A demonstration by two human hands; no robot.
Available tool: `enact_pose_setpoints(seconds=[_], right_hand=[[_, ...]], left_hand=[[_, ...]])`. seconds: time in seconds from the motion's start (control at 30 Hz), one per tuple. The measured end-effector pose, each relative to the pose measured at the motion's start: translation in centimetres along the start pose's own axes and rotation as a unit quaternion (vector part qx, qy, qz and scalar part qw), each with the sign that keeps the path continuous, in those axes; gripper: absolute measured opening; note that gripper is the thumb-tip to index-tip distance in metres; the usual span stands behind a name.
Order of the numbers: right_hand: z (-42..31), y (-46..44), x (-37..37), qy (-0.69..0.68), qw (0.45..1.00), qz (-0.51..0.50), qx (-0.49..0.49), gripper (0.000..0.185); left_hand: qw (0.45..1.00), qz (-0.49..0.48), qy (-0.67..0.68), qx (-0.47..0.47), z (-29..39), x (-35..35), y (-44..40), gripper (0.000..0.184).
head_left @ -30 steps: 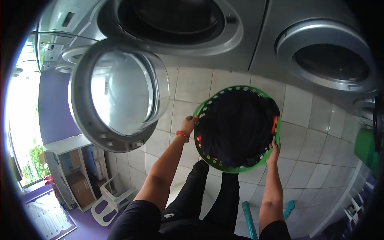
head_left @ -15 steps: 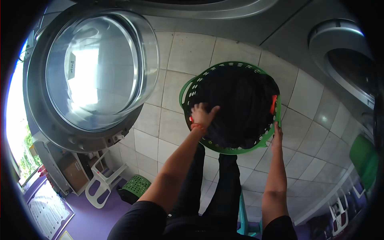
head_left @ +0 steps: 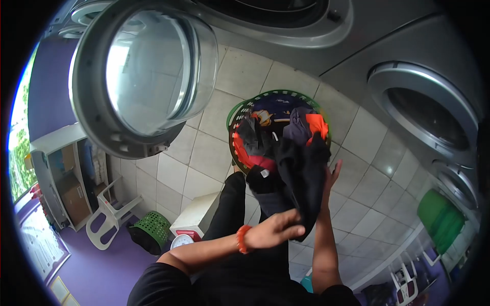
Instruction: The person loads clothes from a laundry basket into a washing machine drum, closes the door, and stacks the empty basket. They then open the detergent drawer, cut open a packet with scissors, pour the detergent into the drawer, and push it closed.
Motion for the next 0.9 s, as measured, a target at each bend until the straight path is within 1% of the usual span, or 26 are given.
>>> enact_pose_setpoints(seconds=[0.03,0.07,0.1,0.13,0.17,0.2,0.23,0.27,0.3,0.33,0.37,0.4,0.47,0.5,0.53,0.6,0.63,0.67,0.7,0.73,0.77,0.8,0.83,0.87,0.9], right_hand=[[-0.8,-0.2,1.4,0.002,1.0,0.001,0.008,0.068],[-1.1,0.1,1.1,-0.036,0.995,-0.091,0.002,0.061],[-3.0,0.1,1.1,-0.071,0.981,-0.182,-0.006,0.054],[-3.5,1.1,1.5,-0.069,0.956,-0.258,-0.117,0.05],[-5.3,2.1,2.1,-0.064,0.916,-0.329,-0.222,0.047],[-6.9,2.7,2.6,-0.095,0.917,-0.335,-0.197,0.047],[-8.4,3.3,3.2,-0.126,0.916,-0.341,-0.171,0.046],[-10.7,4.0,3.8,-0.176,0.881,-0.393,-0.195,0.046],[-13.3,4.8,3.5,-0.127,0.861,-0.482,-0.105,0.045],[-15.2,5.0,3.9,-0.135,0.836,-0.519,-0.111,0.047],[-18.7,4.5,4.6,-0.142,0.81,-0.556,-0.12,0.049],[-20.0,3.5,4.4,-0.135,0.812,-0.556,-0.113,0.049],[-22.9,4.3,3.3,-0.204,0.718,-0.649,-0.145,0.059],[-23.2,4.6,2.1,-0.204,0.652,-0.696,-0.22,0.065],[-23.9,2.9,0.9,-0.196,0.653,-0.698,-0.217,0.065],[-24.9,-1.4,-2.0,-0.145,0.668,-0.692,-0.231,0.063],[-25.5,-5.0,-3.0,-0.059,0.687,-0.686,-0.234,0.063],[-24.9,-8.5,-5.9,-0.153,0.738,-0.631,-0.183,0.061],[-24.6,-12.6,-7.5,-0.181,0.75,-0.594,-0.228,0.06],[-21.8,-18.3,-9.8,-0.057,0.792,-0.586,-0.164,0.048],[-22.0,-25.3,-10.4,-0.185,0.833,-0.479,-0.205,0.044],[-23.1,-32.9,-9.2,-0.282,0.889,-0.322,-0.164,0.042],[-28.0,-38.1,-5.6,-0.309,0.92,-0.194,-0.141,0.04],[-26.7,-44.5,-5.3,-0.343,0.914,-0.209,-0.061,0.042],[-27.2,-46.2,-5.8,-0.331,0.923,-0.191,-0.038,0.052]], left_hand=[[1.0,-0.002,-0.027,-0.01,2.5,-0.4,1.4,0.021],[0.998,-0.004,-0.054,-0.019,4.4,-0.4,2.8,0.02],[0.999,0.015,-0.025,-0.039,5.5,0.5,4.0,0.02],[0.998,0.034,0.004,-0.061,6.6,1.5,5.1,0.02],[0.994,0.061,0.069,-0.064,8.1,2.5,6.1,0.02],[0.987,0.082,0.117,-0.076,9.2,3.5,7.0,0.02],[0.983,0.117,0.108,-0.086,10.1,5.1,7.8,0.02],[0.979,0.153,0.099,-0.095,10.6,6.8,8.5,0.021],[0.969,0.218,0.046,-0.107,10.6,9.2,9.2,0.022],[0.953,0.281,-0.006,-0.115,10.2,11.8,9.8,0.024],[0.933,0.341,-0.028,-0.113,9.0,14.3,10.4,0.027],[0.909,0.393,-0.034,-0.132,7.1,17.2,11.0,0.026],[0.873,0.476,-0.035,-0.099,1.7,22.3,12.7,0.027],[0.871,0.489,-0.019,-0.05,-2.9,24.6,13.4,0.027],[0.866,0.5,-0.003,-0.001,-7.5,26.6,14.3,0.027],[0.862,0.498,0.053,0.08,-15.0,28.2,16.1,0.028],[0.863,0.489,0.065,0.111,-17.7,28.2,16.9,0.028],[0.863,0.479,0.076,0.144,-20.0,27.9,17.7,0.028],[0.866,0.469,0.065,0.16,-21.3,27.5,18.4,0.028],[0.868,0.46,0.054,0.178,-22.3,27.2,19.1,0.028],[0.867,0.457,0.053,0.19,-22.9,26.9,19.7,0.027],[0.869,0.453,0.047,0.195,-22.0,26.6,20.1,0.026],[0.869,0.45,0.05,0.198,-22.7,27.1,20.4,0.026],[0.87,0.445,0.058,0.206,-24.0,27.0,20.6,0.026],[0.865,0.463,0.079,0.176,-24.0,27.2,20.7,0.025]])
Point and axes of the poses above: each hand's wrist, its own y-axis away from the middle knuckle, its own x-axis out of the back of the hand, z = x × y, the point moved 10 cm from there along -y, towards the middle knuckle, and after that the axes turned 4 degrees about y, right-handed, at the moved point
